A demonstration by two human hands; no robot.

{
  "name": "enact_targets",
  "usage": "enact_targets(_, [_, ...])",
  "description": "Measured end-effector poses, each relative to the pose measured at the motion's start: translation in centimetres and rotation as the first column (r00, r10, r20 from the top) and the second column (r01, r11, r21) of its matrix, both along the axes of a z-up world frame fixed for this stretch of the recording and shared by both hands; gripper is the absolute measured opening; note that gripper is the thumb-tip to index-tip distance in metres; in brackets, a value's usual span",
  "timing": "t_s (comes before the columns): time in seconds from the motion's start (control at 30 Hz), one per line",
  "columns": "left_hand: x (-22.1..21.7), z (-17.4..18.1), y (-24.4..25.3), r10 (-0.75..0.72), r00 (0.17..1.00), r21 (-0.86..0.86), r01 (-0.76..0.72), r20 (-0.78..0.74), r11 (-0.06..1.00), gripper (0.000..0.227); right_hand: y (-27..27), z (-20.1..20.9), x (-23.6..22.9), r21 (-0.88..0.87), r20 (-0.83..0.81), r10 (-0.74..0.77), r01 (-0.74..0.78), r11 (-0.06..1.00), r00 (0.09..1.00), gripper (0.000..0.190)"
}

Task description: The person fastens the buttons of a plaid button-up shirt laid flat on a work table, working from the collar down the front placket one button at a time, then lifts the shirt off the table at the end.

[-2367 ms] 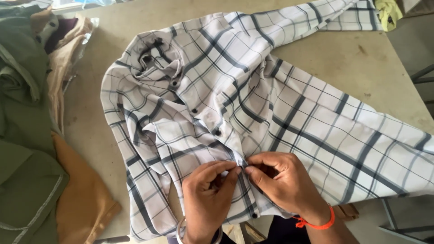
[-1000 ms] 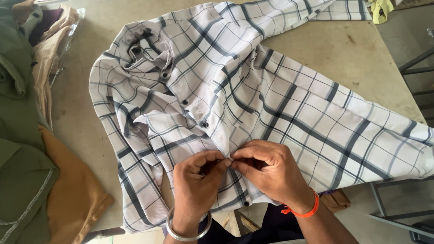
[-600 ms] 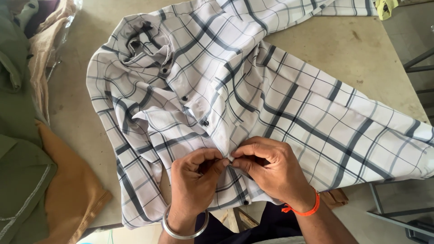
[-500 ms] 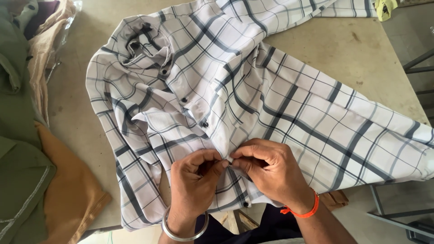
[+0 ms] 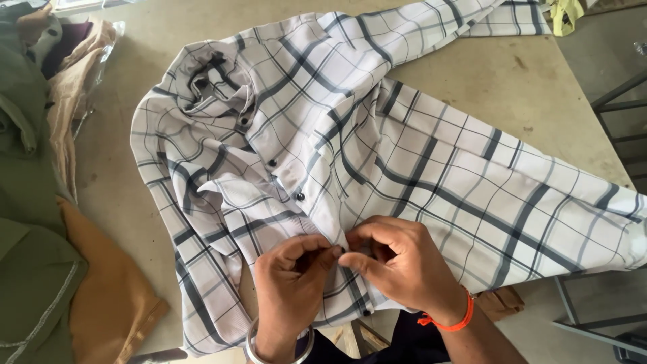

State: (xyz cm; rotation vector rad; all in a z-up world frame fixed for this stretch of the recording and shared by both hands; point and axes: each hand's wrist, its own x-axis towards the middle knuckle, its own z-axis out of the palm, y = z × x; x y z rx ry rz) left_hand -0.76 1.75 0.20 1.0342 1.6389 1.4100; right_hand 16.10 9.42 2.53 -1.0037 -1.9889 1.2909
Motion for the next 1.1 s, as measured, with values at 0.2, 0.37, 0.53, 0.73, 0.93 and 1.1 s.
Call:
enact_targets(0.2, [-0.2,-0.7,-0.1,-0.032,0.999,-0.008,0.031,-0.016,0.999,0.006,0.0,-1.3,0.1,0.183,-0.058,0.034,-0.023,0.983,0.998,0.013])
enact_targets(0.37, [-0.4,0.0,0.3,-0.022,1.000,0.016,0.021,0.013,1.000,0.008,-0.1,-0.8,0.5,0.172,-0.047,-0.045,0.052,0.984,0.998,0.009])
enact_targets(0.53, [0.2,0.9,1.4,0.051,0.946,0.183,0.009,-0.321,0.983,0.020,-1.2,-0.5,2.1,0.521,0.193,-0.160,0.037,0.853,0.968,0.023])
enact_targets(0.73, [-0.3,0.8,4.0,-0.187,0.682,0.047,0.309,-0.707,0.950,0.034,0.5,-2.1,2.3,0.573,0.619,-0.244,-0.216,0.791,0.747,0.054])
enact_targets(0.93, [-2.2,-0.2,7.2,-0.218,0.504,-0.038,0.342,-0.836,0.939,0.029,0.7,-1.3,0.2,0.583,0.625,-0.331,-0.140,0.800,0.707,0.052])
enact_targets(1.1, [-4.6,-0.2,11.9,-0.227,0.432,-0.065,0.357,-0.873,0.932,0.027,0.9,1.4,1.1,0.661,0.506,-0.453,0.007,0.751,0.734,0.064])
